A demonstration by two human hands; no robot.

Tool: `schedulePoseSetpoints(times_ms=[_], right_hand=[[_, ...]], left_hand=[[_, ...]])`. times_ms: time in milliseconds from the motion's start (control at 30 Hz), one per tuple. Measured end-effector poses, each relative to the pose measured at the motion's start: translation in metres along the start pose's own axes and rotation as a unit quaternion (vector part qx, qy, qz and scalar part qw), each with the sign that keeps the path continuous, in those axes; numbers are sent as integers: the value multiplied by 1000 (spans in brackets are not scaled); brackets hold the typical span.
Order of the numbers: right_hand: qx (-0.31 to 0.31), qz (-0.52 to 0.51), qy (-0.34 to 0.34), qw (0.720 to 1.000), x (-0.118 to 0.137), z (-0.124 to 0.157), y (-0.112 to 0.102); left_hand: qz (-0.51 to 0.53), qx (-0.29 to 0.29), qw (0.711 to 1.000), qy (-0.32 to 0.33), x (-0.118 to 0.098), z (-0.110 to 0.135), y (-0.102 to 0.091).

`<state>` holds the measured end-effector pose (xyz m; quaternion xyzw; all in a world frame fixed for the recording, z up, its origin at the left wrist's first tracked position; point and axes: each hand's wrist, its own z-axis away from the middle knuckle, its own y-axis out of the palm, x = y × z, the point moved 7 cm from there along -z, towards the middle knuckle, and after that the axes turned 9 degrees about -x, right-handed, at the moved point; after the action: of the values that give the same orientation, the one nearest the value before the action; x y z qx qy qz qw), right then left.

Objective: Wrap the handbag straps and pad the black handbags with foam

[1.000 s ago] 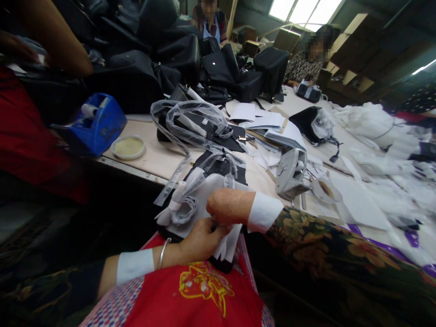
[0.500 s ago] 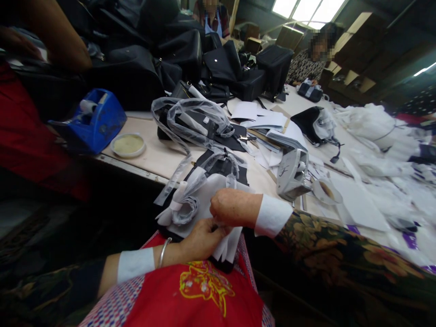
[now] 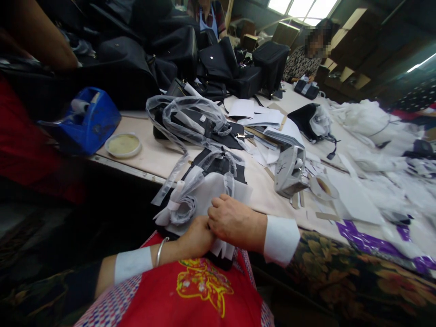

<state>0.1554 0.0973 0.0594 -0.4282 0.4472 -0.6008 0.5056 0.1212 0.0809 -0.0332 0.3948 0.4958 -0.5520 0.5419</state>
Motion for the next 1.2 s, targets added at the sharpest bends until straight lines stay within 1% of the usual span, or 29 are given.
schedulePoseSetpoints(times_ms=[100, 300, 400, 467, 533, 600, 700, 833, 900, 967, 1033, 1100, 1133, 1200], right_hand=[[-48, 12, -5, 999, 5, 13, 1], [-122, 33, 10, 992, 8, 48, 13], [-188, 52, 21, 981, 8, 64, 19], [-234, 64, 33, 970, 9, 73, 23], [-268, 67, 49, 960, 8, 78, 28], [-291, 61, 65, 953, 8, 82, 34], [-338, 43, 92, 936, 8, 87, 41], [-421, 21, 136, 896, 12, 96, 45], [-446, 4, 156, 881, 15, 101, 46], [-465, -28, 195, 863, 12, 110, 44], [-491, -81, 268, 825, 3, 126, 42], [-492, -167, 356, 777, -10, 139, 45], [-474, -227, 392, 755, -16, 142, 50], [-419, -374, 435, 704, -21, 137, 66]], left_hand=[[4, 39, 999, -2, 2, 2, 6], [-32, 40, 998, -21, 4, 4, 3], [-30, 82, 996, -16, 1, 5, 3], [-6, 118, 993, -17, 0, 7, 4], [13, 140, 990, -21, -1, 8, 4], [10, 141, 990, -22, -2, 9, 4], [-13, 122, 992, -31, -3, 8, 3], [-16, 107, 993, -49, -2, 8, 6], [-9, 103, 993, -56, 0, 9, 7], [-5, 100, 993, -64, 2, 9, 9], [-8, 97, 992, -74, 4, 10, 10], [-8, 97, 992, -84, 5, 10, 12], [-4, 97, 991, -87, 5, 10, 12], [12, 103, 990, -92, 5, 10, 14]])
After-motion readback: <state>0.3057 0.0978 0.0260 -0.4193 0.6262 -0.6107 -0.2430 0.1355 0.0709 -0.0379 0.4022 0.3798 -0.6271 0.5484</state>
